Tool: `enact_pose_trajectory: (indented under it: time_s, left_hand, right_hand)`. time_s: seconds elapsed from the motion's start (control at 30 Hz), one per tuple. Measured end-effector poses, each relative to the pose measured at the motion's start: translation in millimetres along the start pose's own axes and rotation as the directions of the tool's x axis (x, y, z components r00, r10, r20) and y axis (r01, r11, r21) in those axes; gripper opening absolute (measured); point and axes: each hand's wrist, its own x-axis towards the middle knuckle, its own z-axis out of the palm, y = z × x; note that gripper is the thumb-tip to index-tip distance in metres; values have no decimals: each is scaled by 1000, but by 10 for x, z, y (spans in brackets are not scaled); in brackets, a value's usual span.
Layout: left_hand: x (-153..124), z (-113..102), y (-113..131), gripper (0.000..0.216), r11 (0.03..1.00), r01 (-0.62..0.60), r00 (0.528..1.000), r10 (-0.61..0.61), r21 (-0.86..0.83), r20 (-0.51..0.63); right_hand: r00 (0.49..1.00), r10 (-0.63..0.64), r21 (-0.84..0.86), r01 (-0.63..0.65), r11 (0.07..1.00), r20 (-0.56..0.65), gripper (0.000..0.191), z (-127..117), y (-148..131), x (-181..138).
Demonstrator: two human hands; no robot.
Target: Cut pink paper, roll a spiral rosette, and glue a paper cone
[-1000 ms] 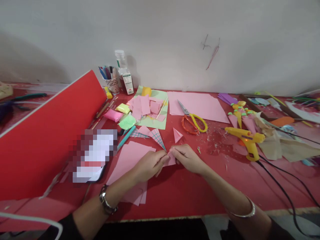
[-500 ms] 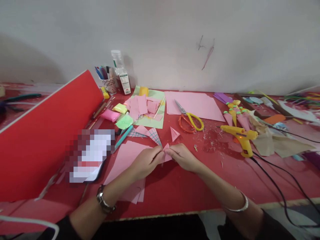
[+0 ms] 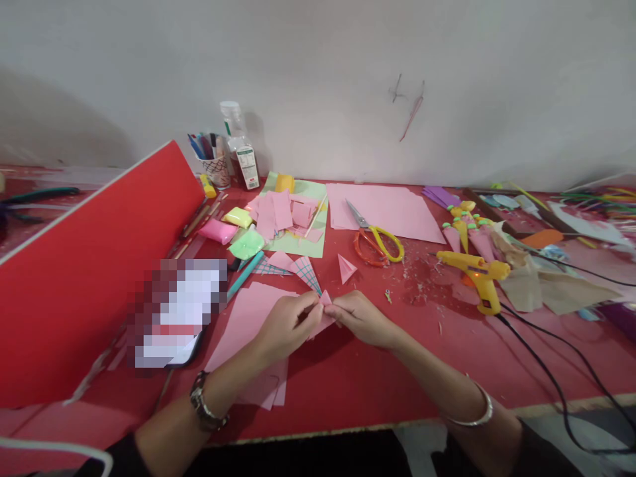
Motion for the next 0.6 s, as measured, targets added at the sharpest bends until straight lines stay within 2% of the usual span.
enact_pose_trajectory:
  time_s: [0.13,0.23,0.33,0.4,0.5,0.6]
  left_hand:
    - [17,-12,-31,35,995,-61,998,61,83,6]
    - [23,-24,-22,37,995,-71,997,70,70,16]
    - [17,-44,-27,41,1000,-25,1000,25,14,-5]
    - [11,-58,-40,44,1000,13,1000,-13,-23,-10]
    - [4,-61,-50,43,999,23,999,-21,-44,48]
    - [6,-39,-41,38,1000,-19,994,17,18,108]
  right_hand:
    - [987,-57,46,51,998,149,41,45,3,-5]
    - [987,-44,89,31,996,153,36,77,4,-9]
    - [996,-32,113,23,993,83,32,65,-18,-4]
    - [1000,-6,89,7,996,-16,29,33,-42,4]
    - [986,41,53,-33,998,-161,22,-15,-66,10]
    - [971,63,26,-58,998,-232,16,-23,-55,-1]
